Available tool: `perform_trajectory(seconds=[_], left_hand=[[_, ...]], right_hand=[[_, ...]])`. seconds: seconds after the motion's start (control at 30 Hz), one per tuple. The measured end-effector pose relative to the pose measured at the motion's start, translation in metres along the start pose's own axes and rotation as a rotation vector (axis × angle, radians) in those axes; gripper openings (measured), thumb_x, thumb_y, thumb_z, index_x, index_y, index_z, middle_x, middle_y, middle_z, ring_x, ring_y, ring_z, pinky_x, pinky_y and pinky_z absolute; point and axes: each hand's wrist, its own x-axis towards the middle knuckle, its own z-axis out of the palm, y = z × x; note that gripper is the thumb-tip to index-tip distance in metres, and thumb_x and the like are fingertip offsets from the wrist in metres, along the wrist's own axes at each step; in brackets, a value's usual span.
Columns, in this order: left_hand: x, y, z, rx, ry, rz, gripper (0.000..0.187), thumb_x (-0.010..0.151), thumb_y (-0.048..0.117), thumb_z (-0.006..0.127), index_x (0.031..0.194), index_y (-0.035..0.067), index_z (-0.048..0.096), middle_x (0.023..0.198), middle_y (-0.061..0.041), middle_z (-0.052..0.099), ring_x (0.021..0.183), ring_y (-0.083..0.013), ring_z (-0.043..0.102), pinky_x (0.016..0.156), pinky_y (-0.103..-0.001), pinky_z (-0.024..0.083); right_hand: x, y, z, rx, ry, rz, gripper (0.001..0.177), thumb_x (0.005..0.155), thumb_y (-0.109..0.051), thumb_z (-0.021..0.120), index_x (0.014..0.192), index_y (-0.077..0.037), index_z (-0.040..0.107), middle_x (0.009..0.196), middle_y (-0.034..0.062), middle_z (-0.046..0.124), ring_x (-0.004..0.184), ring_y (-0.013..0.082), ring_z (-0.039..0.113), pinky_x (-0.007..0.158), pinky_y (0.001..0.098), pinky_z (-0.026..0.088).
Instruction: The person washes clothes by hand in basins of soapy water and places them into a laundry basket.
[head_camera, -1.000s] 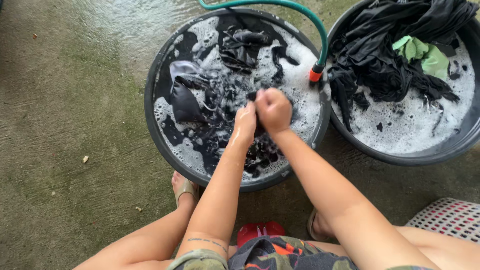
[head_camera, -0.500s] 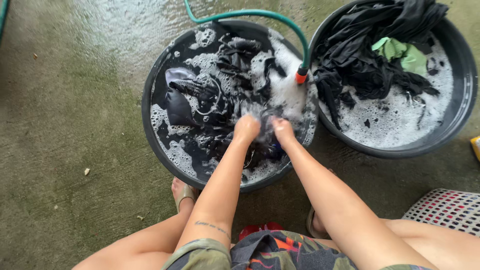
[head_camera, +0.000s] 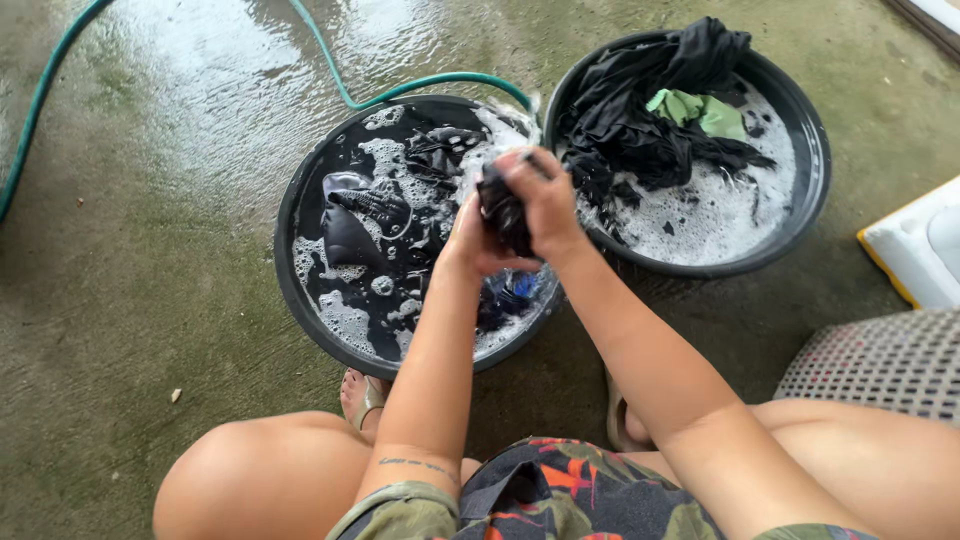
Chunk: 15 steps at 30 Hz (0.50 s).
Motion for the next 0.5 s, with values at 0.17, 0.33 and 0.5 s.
perform_trajectory(seconds=[0.17, 0.33, 0.5], left_hand=[[0.088, -0.071, -0.009, -0.496, -0.934, 0.306, 0.038, 0.115, 0.040, 0.045, 0.120, 0.005, 0.057, 0.124, -0.011, 0.059, 0.117, -0.0287, 0.054, 0.104, -0.045, 0.046], [0.091, -0.094, 0.007, -0.086, -0.725, 0.593, 0.039, 0.105, 0.037, 0.048, 0.132, 0.010, 0.056, 0.127, -0.006, 0.057, 0.126, -0.0228, 0.051, 0.114, -0.039, 0.040], [0.062, -0.085, 0.057, -0.412, -0.298, 0.360, 0.038, 0.102, 0.036, 0.046, 0.105, 0.003, 0.064, 0.099, -0.013, 0.067, 0.090, -0.0272, 0.065, 0.078, -0.040, 0.054]], right_hand=[[-0.072, -0.057, 0.041, -1.077, -0.130, -0.751, 0.025, 0.087, -0.038, 0.077, 0.097, -0.016, 0.070, 0.098, 0.0083, 0.067, 0.089, 0.0306, 0.066, 0.081, 0.0414, 0.050], [-0.077, -0.057, 0.029, -1.243, 0.089, -0.881, 0.027, 0.080, -0.033, 0.079, 0.089, -0.011, 0.067, 0.099, 0.0128, 0.060, 0.086, 0.0357, 0.058, 0.077, 0.0440, 0.047], [-0.042, -0.015, -0.023, -0.969, 0.401, -0.551, 0.027, 0.093, -0.028, 0.074, 0.097, -0.002, 0.067, 0.096, 0.0144, 0.066, 0.085, 0.0328, 0.066, 0.077, 0.0415, 0.053]])
